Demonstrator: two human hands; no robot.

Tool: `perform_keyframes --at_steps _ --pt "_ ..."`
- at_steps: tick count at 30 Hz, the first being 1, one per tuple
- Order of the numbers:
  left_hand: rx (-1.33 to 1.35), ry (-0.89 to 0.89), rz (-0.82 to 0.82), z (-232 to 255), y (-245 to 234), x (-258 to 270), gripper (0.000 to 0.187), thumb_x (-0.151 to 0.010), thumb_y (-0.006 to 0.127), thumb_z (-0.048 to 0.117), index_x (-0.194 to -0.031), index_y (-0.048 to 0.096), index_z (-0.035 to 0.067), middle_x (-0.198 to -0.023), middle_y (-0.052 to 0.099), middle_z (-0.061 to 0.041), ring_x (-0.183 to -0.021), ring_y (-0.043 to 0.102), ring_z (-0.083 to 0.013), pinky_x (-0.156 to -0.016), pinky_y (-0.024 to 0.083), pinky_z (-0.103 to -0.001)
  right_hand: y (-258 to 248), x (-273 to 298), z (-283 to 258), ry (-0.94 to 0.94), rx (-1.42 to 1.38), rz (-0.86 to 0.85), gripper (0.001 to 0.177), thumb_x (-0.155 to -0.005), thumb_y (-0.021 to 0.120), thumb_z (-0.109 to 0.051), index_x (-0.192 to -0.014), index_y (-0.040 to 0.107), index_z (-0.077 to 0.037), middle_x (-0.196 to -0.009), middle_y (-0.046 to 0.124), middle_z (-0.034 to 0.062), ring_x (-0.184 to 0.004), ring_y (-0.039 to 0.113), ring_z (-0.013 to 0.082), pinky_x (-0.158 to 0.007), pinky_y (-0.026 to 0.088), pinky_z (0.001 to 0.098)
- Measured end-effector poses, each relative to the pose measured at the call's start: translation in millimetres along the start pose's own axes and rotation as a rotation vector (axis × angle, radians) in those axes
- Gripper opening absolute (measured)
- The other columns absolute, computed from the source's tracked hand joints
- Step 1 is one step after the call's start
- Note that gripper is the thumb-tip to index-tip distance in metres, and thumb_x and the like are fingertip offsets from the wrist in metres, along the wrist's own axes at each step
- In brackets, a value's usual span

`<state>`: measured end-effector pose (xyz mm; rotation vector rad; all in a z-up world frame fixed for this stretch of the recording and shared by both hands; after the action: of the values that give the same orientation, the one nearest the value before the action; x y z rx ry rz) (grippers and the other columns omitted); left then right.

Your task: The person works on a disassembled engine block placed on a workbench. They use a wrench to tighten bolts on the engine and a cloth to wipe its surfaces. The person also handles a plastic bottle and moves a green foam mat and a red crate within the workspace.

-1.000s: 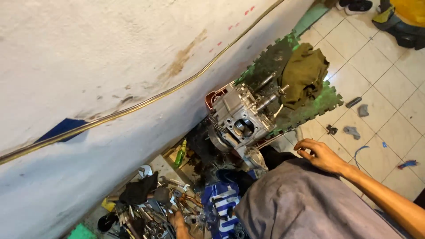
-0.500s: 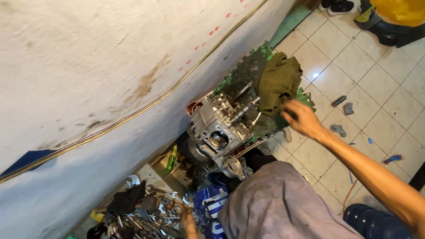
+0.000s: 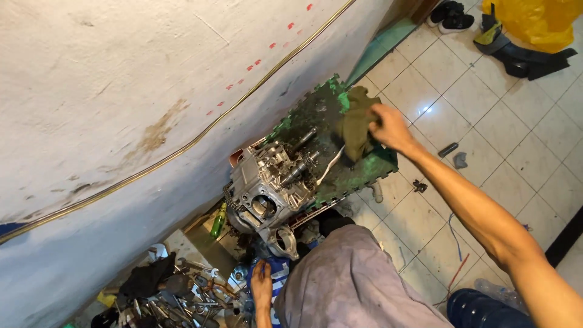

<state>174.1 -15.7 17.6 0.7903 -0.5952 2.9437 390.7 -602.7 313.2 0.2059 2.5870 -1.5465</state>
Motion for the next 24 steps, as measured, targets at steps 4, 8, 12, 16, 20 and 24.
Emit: perform_keyframes --at_steps 4,8,12,16,20,24 --pt "-0.174 -0.029 -0.078 40 -12 22 0.043 -0.098 0.062 0.030 -0.129 0.066 0.002 -0.134 0.067 -0.015 -0.123 0.064 -0.0277 -0.101 0.050 -0.036 -63 -11 39 0.209 -0.246 0.265 0.026 -0.089 0.059 0.002 -0.114 0.063 -0.002 -0.088 0.065 0.0114 -0.078 0.062 0.0192 -0.071 0.052 0.0359" --pt "-0.361 -0.023 -0.346 80 -2 41 0.040 -0.097 0.064 0.036 -0.121 0.073 0.005 -0.128 0.072 -0.011 -0.118 0.070 -0.0264 -0.099 0.054 -0.035 -140 -7 33 0.149 -0.313 0.517 0.021 -0.096 0.053 0.006 -0.115 0.060 0.002 -0.096 0.063 0.0032 -0.090 0.057 0.0112 -0.080 0.049 0.0271" --pt "-0.162 0.013 -0.667 202 3 83 0.045 -0.098 0.065 0.039 -0.126 0.071 0.004 -0.134 0.067 -0.012 -0.122 0.068 -0.0261 -0.100 0.057 -0.039 -178 9 -23 0.248 -0.577 0.408 0.011 -0.112 0.060 -0.004 -0.103 0.057 0.002 -0.090 0.058 0.0000 -0.083 0.049 0.0059 -0.073 0.042 0.0228" --pt "-0.268 -0.033 -0.735 362 7 115 0.066 -0.092 0.070 0.046 -0.147 0.049 0.015 -0.141 0.057 -0.013 -0.124 0.064 -0.0260 -0.103 0.055 -0.039 -173 21 -127 0.140 -0.959 0.045 0.019 -0.098 0.059 -0.014 -0.110 0.064 -0.001 -0.100 0.067 0.0011 -0.091 0.060 0.0053 -0.083 0.050 0.0222" --pt "-0.578 -0.012 -0.677 331 -1 101 0.084 -0.082 0.067 0.041 -0.157 0.035 0.019 -0.134 0.065 -0.013 -0.118 0.066 -0.0259 -0.103 0.053 -0.036 -129 46 -183 -0.004 -0.823 -0.162 0.066 -0.073 0.085 -0.020 -0.131 0.058 0.000 -0.122 0.065 0.0099 -0.110 0.063 0.0192 -0.093 0.053 0.0315" --pt "-0.353 0.440 -0.581 234 11 69 0.074 -0.074 0.062 0.014 -0.147 0.053 0.009 -0.137 0.069 -0.016 -0.129 0.063 -0.0294 -0.111 0.051 -0.039 -53 80 -235 -0.172 -0.708 -0.212 0.057 -0.079 0.083 -0.018 -0.130 0.060 -0.005 -0.136 0.063 0.0119 -0.124 0.063 0.0255 -0.105 0.053 0.0359"
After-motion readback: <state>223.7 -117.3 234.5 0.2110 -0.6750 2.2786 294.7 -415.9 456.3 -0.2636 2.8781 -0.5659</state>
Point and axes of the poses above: each hand's wrist, its own x-axis away from the middle knuckle, its own y-axis out of the palm, z = x × y, the point moved 8 cm from there along -x, towards the middle knuckle
